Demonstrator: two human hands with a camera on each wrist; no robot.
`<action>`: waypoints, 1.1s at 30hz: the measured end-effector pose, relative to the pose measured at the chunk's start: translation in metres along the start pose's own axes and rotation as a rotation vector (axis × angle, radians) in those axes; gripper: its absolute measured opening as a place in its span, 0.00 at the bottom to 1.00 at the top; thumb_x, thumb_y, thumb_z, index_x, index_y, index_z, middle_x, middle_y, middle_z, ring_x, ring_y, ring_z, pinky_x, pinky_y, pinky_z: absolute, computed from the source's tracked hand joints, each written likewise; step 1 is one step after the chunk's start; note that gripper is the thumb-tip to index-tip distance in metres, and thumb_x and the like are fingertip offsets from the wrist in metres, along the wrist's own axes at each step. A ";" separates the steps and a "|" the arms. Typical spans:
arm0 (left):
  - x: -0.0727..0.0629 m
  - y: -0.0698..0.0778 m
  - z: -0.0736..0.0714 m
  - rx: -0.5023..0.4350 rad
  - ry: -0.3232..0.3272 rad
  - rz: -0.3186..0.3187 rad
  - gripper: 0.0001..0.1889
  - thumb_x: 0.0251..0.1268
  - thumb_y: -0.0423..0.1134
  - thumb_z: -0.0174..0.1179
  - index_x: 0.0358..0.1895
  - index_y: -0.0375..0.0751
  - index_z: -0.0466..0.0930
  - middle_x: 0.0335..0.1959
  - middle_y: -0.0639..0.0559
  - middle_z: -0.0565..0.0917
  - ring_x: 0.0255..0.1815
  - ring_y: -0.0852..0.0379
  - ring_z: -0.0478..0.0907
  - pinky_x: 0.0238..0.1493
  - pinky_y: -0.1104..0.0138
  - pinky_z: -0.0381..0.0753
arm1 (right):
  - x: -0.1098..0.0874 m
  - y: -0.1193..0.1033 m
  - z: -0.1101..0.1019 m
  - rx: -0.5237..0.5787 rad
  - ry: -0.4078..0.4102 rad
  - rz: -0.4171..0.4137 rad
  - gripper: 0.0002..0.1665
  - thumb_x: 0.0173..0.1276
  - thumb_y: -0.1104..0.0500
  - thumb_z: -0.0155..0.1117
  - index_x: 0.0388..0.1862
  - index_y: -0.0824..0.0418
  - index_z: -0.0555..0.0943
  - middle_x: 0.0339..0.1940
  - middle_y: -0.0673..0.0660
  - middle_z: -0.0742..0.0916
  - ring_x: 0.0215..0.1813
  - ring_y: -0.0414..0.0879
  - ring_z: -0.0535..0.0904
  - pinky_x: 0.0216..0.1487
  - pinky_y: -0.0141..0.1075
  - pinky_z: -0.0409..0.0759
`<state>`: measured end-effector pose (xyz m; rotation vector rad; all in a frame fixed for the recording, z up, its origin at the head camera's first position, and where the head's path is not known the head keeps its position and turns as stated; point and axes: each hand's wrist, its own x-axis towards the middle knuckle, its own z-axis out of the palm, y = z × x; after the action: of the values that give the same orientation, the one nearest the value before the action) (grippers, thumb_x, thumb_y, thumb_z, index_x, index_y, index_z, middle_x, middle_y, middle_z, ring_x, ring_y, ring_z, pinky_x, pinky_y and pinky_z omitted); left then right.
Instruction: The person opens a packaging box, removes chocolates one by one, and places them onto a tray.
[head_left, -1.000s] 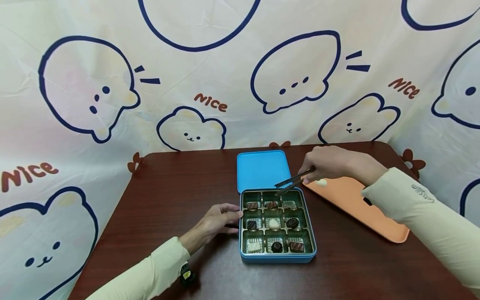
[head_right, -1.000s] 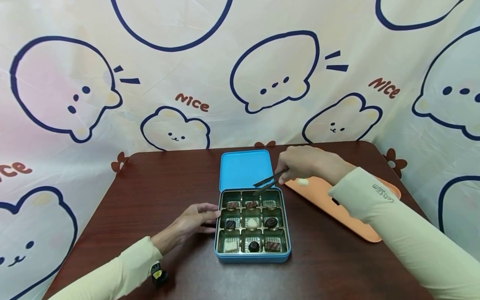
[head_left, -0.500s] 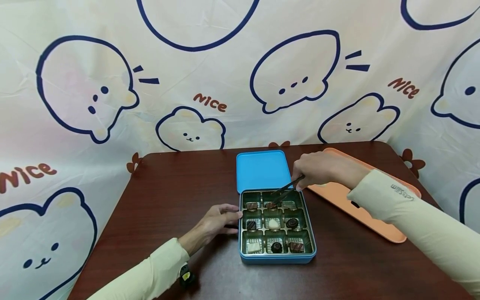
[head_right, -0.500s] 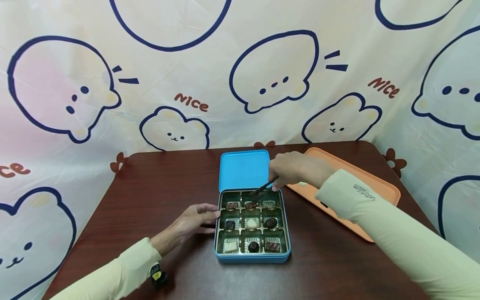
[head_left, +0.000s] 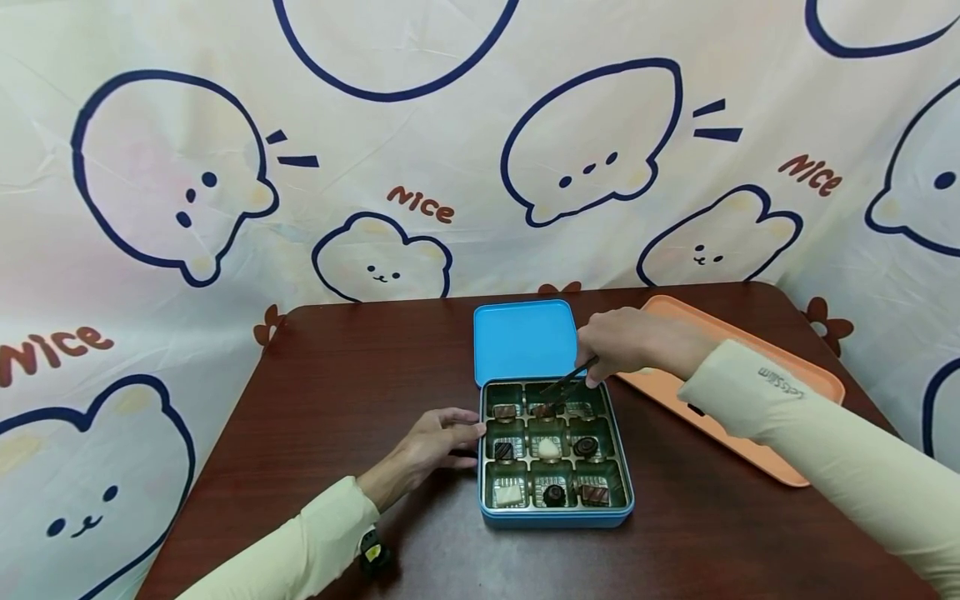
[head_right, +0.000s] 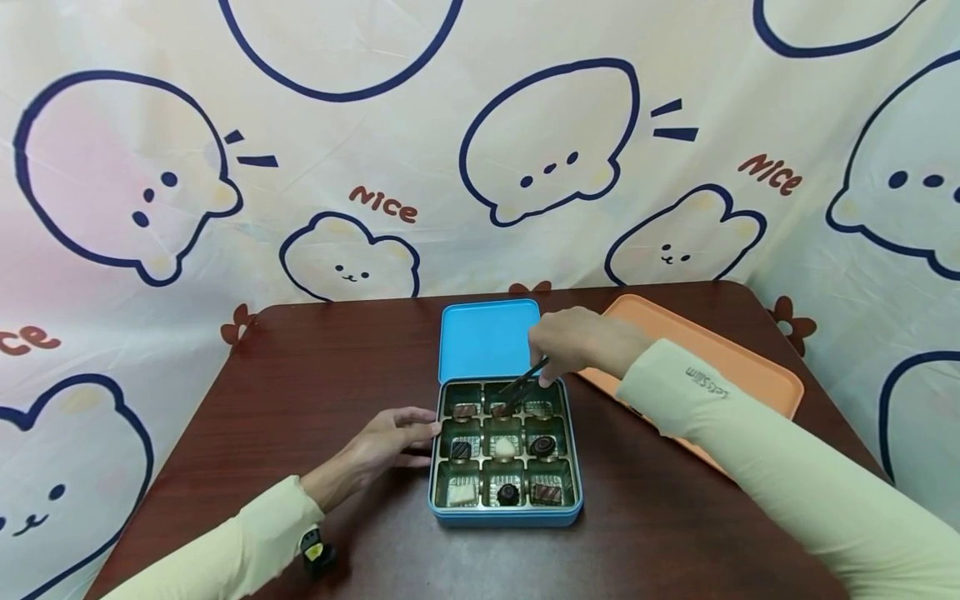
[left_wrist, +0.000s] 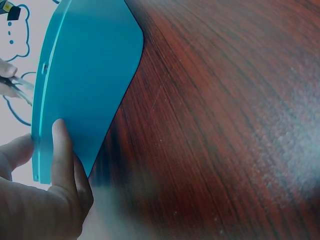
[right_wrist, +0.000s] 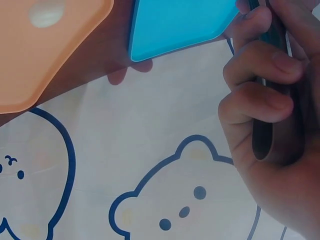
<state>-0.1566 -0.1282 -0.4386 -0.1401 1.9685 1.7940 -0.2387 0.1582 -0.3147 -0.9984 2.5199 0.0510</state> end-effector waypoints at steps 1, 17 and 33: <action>0.000 0.000 0.000 0.000 0.000 0.000 0.23 0.69 0.36 0.63 0.62 0.28 0.73 0.53 0.35 0.82 0.47 0.48 0.84 0.42 0.56 0.89 | 0.001 -0.001 0.000 -0.001 -0.002 0.003 0.10 0.65 0.51 0.72 0.43 0.51 0.91 0.28 0.43 0.88 0.26 0.36 0.77 0.22 0.29 0.70; 0.000 0.000 -0.001 -0.005 -0.002 0.004 0.23 0.68 0.36 0.64 0.61 0.28 0.73 0.53 0.35 0.82 0.47 0.47 0.84 0.43 0.57 0.89 | 0.011 -0.012 0.003 -0.090 -0.002 0.047 0.17 0.63 0.47 0.73 0.48 0.51 0.89 0.44 0.48 0.90 0.39 0.41 0.85 0.34 0.34 0.85; 0.001 -0.001 0.000 0.000 -0.001 0.000 0.23 0.68 0.36 0.64 0.62 0.27 0.72 0.53 0.35 0.81 0.47 0.47 0.84 0.43 0.56 0.89 | 0.017 -0.023 0.005 -0.179 -0.008 0.069 0.12 0.63 0.50 0.74 0.43 0.52 0.88 0.38 0.48 0.88 0.36 0.42 0.82 0.34 0.33 0.82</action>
<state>-0.1572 -0.1282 -0.4402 -0.1384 1.9680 1.7938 -0.2326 0.1307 -0.3236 -0.9751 2.5777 0.3048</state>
